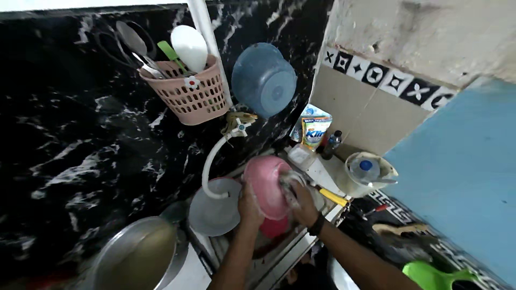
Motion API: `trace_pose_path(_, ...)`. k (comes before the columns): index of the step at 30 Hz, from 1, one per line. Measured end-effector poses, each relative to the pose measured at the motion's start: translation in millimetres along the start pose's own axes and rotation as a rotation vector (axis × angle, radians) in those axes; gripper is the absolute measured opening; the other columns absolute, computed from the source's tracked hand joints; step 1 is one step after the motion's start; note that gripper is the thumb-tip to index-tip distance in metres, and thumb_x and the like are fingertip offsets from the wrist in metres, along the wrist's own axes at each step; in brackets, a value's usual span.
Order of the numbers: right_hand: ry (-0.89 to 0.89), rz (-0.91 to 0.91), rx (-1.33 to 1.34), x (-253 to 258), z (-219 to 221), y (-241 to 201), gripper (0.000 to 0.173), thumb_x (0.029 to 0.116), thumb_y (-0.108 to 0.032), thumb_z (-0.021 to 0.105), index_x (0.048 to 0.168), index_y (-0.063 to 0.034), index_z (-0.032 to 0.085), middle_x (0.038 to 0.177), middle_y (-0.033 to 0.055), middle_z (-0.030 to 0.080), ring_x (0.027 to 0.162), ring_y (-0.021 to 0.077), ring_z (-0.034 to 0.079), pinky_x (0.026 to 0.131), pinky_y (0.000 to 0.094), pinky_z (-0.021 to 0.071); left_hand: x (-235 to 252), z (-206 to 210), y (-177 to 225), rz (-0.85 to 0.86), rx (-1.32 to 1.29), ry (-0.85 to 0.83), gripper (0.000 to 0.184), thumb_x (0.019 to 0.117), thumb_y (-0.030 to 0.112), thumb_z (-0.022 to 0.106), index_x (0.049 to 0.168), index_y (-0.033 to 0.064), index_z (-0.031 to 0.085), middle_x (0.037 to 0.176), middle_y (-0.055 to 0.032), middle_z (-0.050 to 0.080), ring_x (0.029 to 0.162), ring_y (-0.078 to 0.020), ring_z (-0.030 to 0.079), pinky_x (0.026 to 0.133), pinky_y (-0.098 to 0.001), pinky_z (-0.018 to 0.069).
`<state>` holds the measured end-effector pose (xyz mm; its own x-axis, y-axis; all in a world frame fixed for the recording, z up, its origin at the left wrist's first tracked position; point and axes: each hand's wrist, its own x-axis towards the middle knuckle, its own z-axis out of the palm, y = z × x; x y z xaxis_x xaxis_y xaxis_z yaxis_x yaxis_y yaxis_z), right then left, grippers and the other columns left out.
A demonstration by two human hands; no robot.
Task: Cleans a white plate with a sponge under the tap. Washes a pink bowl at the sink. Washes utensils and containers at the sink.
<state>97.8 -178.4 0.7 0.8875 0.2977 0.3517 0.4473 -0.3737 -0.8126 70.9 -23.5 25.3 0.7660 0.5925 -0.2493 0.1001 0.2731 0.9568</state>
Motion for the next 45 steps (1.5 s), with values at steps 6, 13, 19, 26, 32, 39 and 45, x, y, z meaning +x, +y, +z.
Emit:
trace_pose_path(6, -0.126, -0.092, 0.058, 65, -25, 12, 0.045, 0.1038, -0.014, 0.045, 0.146, -0.0016, 0.056, 0.155, 0.0153, 0.050, 0.146, 0.0230, 0.045, 0.123, 0.0401, 0.0368, 1, 7, 23, 0.084, 0.081, -0.078, 0.051, 0.1117, 0.037, 0.035, 0.138, -0.0010, 0.055, 0.130, -0.0159, 0.063, 0.117, -0.0164, 0.062, 0.101, -0.0384, 0.0523)
trace_pose_path(13, 0.198, 0.061, 0.343, 50, -33, 11, 0.034, 0.0912, 0.000, 0.055, 0.124, 0.0052, 0.063, 0.123, 0.0158, 0.068, 0.113, 0.0188, 0.066, 0.098, 0.0371, 0.0565, 11, 1, 6, 0.077, 0.132, -0.045, 0.050, 0.1113, 0.035, 0.037, 0.137, -0.0036, 0.055, 0.132, -0.0191, 0.061, 0.119, -0.0196, 0.060, 0.101, -0.0405, 0.0511)
trace_pose_path(19, -0.026, 0.092, 0.706, 65, -31, -33, 0.034, 0.0917, -0.002, 0.042, 0.116, -0.0001, 0.066, 0.116, 0.0092, 0.068, 0.102, 0.0155, 0.065, 0.088, 0.0366, 0.0564, 10, 1, -1, 0.024, 0.180, -0.069, 0.055, 0.1119, 0.039, 0.032, 0.144, -0.0023, 0.049, 0.141, -0.0211, 0.056, 0.127, -0.0239, 0.056, 0.107, -0.0441, 0.0465)
trace_pose_path(26, -0.262, -0.134, 0.243, 101, -9, -18, 0.026, 0.0985, -0.012, 0.061, 0.118, -0.0014, 0.074, 0.130, 0.0144, 0.068, 0.125, 0.0198, 0.062, 0.111, 0.0385, 0.0489, 12, -13, 3, 0.127, 0.162, -0.162, 0.049, 0.1116, 0.033, 0.033, 0.134, -0.0040, 0.056, 0.125, -0.0158, 0.064, 0.112, -0.0157, 0.062, 0.098, -0.0365, 0.0525)
trace_pose_path(32, 0.186, 0.423, 0.690, 75, -4, 14, 0.040, 0.1108, -0.018, 0.033, 0.135, -0.0008, 0.060, 0.127, 0.0114, 0.067, 0.116, 0.0133, 0.063, 0.102, 0.0332, 0.0526, 30, -20, 21, 0.080, -0.411, -0.235, 0.058, 0.1104, 0.050, 0.023, 0.143, 0.0103, 0.051, 0.128, -0.0074, 0.066, 0.117, -0.0161, 0.064, 0.098, -0.0406, 0.0561)
trace_pose_path(39, 0.334, -0.023, 0.179, 8, 33, 1, 0.072, 0.1039, -0.049, 0.036, 0.147, 0.0079, 0.045, 0.156, 0.0294, 0.039, 0.149, 0.0319, 0.036, 0.125, 0.0438, 0.0307, 20, 27, 22, -0.095, -0.562, 0.089, 0.049, 0.1117, 0.040, 0.030, 0.146, 0.0088, 0.046, 0.138, -0.0135, 0.057, 0.124, -0.0236, 0.057, 0.102, -0.0494, 0.0501)
trace_pose_path(45, 0.036, -0.431, -0.162, 40, 15, -20, 0.037, 0.0933, -0.026, 0.062, 0.125, -0.0100, 0.074, 0.142, 0.0195, 0.062, 0.135, 0.0368, 0.056, 0.110, 0.0586, 0.0476, -4, 29, 26, 0.139, 0.194, -0.077, 0.049, 0.1126, 0.029, 0.029, 0.137, -0.0047, 0.054, 0.129, -0.0202, 0.062, 0.117, -0.0199, 0.061, 0.103, -0.0391, 0.0498)
